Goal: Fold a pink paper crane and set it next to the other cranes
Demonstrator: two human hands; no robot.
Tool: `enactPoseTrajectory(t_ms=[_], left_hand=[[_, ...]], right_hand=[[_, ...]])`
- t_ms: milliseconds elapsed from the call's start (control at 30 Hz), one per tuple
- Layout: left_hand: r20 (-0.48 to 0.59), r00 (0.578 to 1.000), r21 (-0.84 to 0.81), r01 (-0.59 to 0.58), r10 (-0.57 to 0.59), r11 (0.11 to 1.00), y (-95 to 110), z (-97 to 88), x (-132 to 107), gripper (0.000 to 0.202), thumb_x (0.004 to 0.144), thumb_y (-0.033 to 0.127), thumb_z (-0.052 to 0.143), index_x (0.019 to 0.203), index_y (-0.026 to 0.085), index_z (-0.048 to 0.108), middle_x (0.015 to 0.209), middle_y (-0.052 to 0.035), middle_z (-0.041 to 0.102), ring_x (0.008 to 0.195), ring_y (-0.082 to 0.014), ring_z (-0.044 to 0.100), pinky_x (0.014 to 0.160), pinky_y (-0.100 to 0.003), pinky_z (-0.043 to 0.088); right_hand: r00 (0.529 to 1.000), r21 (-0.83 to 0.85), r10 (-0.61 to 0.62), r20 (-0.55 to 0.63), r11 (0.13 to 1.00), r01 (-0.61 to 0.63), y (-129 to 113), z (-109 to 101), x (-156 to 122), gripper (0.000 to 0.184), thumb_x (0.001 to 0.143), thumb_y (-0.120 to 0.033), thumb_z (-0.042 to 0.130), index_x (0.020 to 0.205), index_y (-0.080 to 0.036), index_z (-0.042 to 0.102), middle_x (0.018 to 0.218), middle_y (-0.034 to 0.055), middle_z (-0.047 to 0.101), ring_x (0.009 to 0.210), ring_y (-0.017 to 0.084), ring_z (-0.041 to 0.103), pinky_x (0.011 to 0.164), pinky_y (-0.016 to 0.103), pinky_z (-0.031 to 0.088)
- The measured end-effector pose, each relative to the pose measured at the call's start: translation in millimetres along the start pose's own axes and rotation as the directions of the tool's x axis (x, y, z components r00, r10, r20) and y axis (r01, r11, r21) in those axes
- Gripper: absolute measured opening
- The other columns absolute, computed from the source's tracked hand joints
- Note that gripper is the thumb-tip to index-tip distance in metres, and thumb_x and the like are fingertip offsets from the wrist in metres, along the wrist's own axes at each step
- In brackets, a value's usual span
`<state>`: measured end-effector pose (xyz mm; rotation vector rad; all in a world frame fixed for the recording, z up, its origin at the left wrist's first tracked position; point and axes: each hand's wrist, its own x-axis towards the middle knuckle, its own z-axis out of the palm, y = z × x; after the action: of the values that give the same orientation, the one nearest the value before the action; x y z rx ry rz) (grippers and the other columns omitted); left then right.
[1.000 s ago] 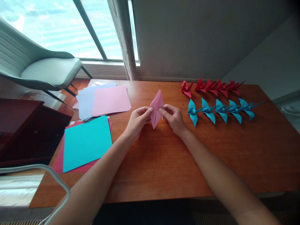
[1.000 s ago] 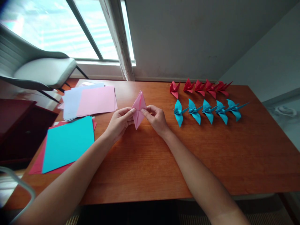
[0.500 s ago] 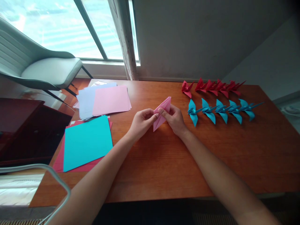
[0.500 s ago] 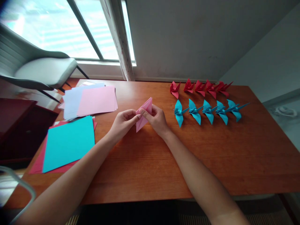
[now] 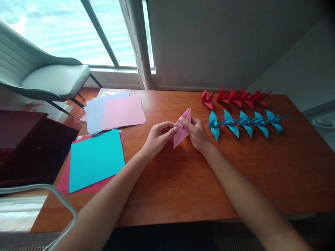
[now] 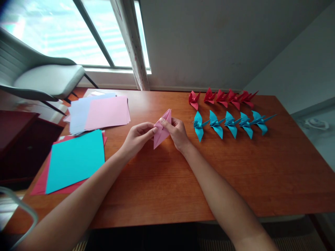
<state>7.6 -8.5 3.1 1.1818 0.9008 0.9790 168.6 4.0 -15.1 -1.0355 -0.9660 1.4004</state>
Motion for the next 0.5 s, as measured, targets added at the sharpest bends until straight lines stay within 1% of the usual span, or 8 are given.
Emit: enactPoseTrajectory(t_ms=[100, 233, 400, 500], left_hand=[[0.004, 1.0, 0.005, 0.009, -0.009, 1.0, 1.8, 0.0, -0.1, 0.033, 0.082, 0.048, 0.076, 0.087, 0.015, 0.074, 0.081, -0.003, 0.069, 0.073, -0.0139, 0.061, 0.066, -0.023, 0.051], [0.002, 1.0, -0.006, 0.018, -0.018, 1.0, 1.1, -1.5, 1.0, 0.032, 0.077, 0.044, 0.082, 0.089, 0.015, 0.075, 0.086, -0.0038, 0.072, 0.075, -0.0142, 0.062, 0.068, -0.023, 0.051], [0.023, 0.998, -0.098, 0.063, -0.061, 0.993, -0.9, -3.6, 0.5, 0.027, 0.078, 0.04, 0.082, 0.086, 0.016, 0.076, 0.083, -0.003, 0.071, 0.074, -0.0123, 0.062, 0.071, -0.023, 0.051], [0.047, 0.993, -0.163, 0.111, -0.105, 0.98, -1.8, -4.6, 0.3, 0.027, 0.079, 0.041, 0.081, 0.085, 0.016, 0.076, 0.082, -0.0026, 0.07, 0.072, -0.0118, 0.062, 0.07, -0.023, 0.051]], right_hand=[[1.0, -0.008, 0.013, -0.011, 1.0, -0.013, -1.5, 0.1, 0.0, 0.042, 0.073, -0.055, 0.079, 0.067, -0.02, 0.057, 0.066, -0.0038, 0.053, 0.058, 0.01, 0.042, 0.055, 0.025, 0.035], [1.0, -0.008, 0.016, -0.004, 1.0, -0.016, -2.9, 0.9, -0.1, 0.041, 0.074, -0.053, 0.079, 0.067, -0.019, 0.057, 0.065, -0.0039, 0.052, 0.057, 0.009, 0.041, 0.054, 0.025, 0.033], [1.0, -0.035, -0.008, 0.003, 0.999, 0.008, -2.6, 2.0, -0.4, 0.043, 0.077, -0.053, 0.077, 0.064, -0.019, 0.055, 0.062, -0.0049, 0.047, 0.056, 0.008, 0.037, 0.053, 0.025, 0.028], [0.999, -0.052, -0.024, -0.022, 0.998, 0.023, -1.5, 2.9, 0.1, 0.046, 0.075, -0.057, 0.077, 0.064, -0.019, 0.053, 0.062, -0.005, 0.047, 0.056, 0.008, 0.038, 0.054, 0.025, 0.029]])
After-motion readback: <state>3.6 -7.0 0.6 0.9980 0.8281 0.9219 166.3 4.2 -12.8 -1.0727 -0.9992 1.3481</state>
